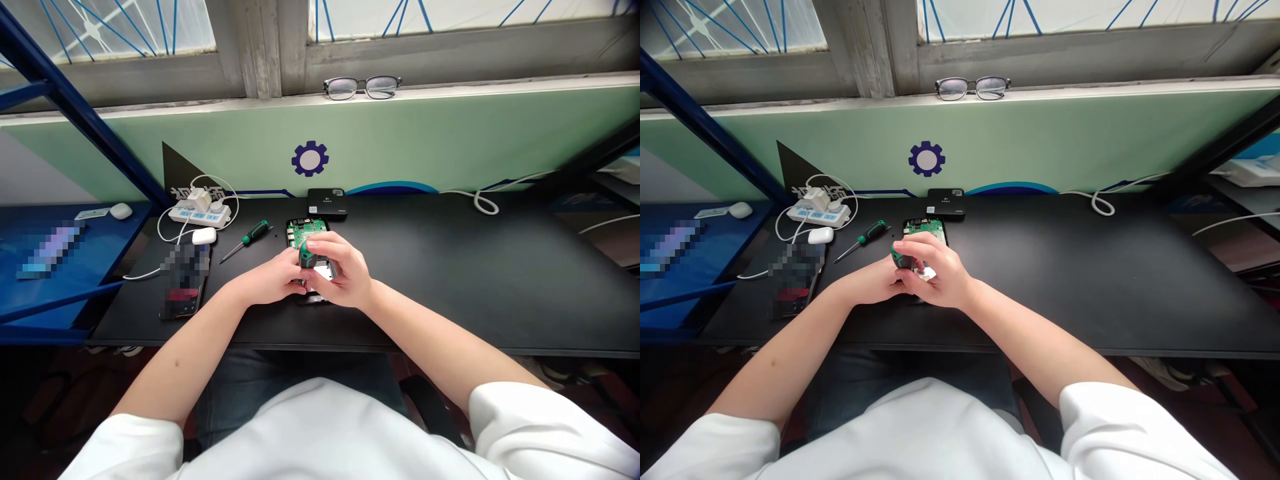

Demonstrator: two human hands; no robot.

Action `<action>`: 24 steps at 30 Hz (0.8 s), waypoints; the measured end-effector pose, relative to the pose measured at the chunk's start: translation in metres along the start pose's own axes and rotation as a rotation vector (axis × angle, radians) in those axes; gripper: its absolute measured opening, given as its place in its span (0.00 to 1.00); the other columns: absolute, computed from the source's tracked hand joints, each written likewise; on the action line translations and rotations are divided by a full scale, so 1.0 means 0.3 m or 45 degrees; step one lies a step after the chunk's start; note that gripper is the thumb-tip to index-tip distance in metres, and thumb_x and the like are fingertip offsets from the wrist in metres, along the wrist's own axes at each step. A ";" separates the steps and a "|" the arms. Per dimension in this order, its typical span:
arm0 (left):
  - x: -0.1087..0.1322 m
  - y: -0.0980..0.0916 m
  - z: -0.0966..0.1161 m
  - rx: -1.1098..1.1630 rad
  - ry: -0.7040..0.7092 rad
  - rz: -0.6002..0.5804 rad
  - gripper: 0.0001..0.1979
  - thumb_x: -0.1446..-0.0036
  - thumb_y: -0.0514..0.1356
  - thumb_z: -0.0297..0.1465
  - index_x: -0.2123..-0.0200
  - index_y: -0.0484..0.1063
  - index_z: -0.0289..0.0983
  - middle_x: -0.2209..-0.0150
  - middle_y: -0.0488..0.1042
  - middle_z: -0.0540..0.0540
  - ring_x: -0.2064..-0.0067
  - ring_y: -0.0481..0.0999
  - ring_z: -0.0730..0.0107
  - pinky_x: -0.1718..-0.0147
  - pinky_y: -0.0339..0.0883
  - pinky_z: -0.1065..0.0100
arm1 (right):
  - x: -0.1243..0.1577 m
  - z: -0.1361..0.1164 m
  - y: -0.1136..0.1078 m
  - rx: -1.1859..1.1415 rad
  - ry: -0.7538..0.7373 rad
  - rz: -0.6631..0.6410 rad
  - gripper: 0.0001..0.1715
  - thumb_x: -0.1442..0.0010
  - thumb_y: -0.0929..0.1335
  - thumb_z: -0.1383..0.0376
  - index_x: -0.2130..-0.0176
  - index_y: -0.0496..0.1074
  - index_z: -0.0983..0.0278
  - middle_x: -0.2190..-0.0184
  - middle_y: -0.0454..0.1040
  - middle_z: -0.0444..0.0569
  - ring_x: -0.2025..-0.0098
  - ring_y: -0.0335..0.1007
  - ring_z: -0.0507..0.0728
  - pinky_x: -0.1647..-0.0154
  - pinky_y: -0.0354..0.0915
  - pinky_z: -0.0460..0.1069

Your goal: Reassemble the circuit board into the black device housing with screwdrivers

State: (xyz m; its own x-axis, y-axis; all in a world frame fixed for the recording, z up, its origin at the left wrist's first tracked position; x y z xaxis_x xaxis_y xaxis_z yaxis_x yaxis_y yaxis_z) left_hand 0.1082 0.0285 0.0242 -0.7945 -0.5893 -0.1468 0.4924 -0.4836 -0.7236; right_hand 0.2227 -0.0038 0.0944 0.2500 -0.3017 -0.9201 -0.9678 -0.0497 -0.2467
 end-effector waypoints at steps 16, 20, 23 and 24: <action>-0.008 0.006 0.007 0.018 -0.058 -0.059 0.12 0.33 0.62 0.24 0.51 0.81 0.41 0.43 0.79 0.40 0.40 0.77 0.50 0.39 0.75 0.49 | -0.001 -0.018 0.003 0.105 -0.052 0.012 0.32 0.30 0.75 0.63 0.31 0.70 0.50 0.56 0.72 0.49 0.63 0.72 0.56 0.68 0.76 0.52; -0.009 0.004 0.013 0.036 -0.056 -0.057 0.08 0.32 0.62 0.25 0.54 0.80 0.40 0.44 0.79 0.40 0.42 0.77 0.50 0.41 0.76 0.48 | -0.006 -0.024 0.004 0.063 -0.062 -0.003 0.34 0.30 0.76 0.61 0.30 0.69 0.48 0.58 0.68 0.46 0.65 0.67 0.55 0.69 0.74 0.51; -0.002 -0.004 0.013 0.020 -0.072 -0.042 0.08 0.34 0.63 0.25 0.55 0.80 0.39 0.45 0.79 0.40 0.42 0.77 0.50 0.41 0.76 0.49 | -0.012 -0.035 0.007 -0.006 -0.078 -0.035 0.29 0.25 0.70 0.63 0.29 0.69 0.51 0.58 0.67 0.48 0.63 0.69 0.56 0.67 0.75 0.52; 0.001 -0.006 0.012 0.013 -0.078 -0.041 0.09 0.35 0.64 0.24 0.53 0.80 0.39 0.45 0.79 0.40 0.42 0.77 0.50 0.41 0.75 0.50 | -0.013 -0.038 0.007 -0.018 -0.078 -0.043 0.28 0.24 0.67 0.64 0.29 0.69 0.51 0.57 0.67 0.48 0.63 0.69 0.56 0.66 0.75 0.53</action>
State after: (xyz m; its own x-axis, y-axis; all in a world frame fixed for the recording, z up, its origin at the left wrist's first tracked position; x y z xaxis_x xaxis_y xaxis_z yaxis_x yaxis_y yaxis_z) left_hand 0.1085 0.0269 0.0279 -0.7870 -0.6115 -0.0815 0.4706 -0.5098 -0.7202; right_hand 0.2194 -0.0136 0.1010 0.2836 -0.2411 -0.9281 -0.9589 -0.0725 -0.2742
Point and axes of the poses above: each hand's wrist, its own x-axis away from the middle knuckle, its own y-axis out of the palm, z = x × y, the point moved 9 cm from there along -x, towards the middle knuckle
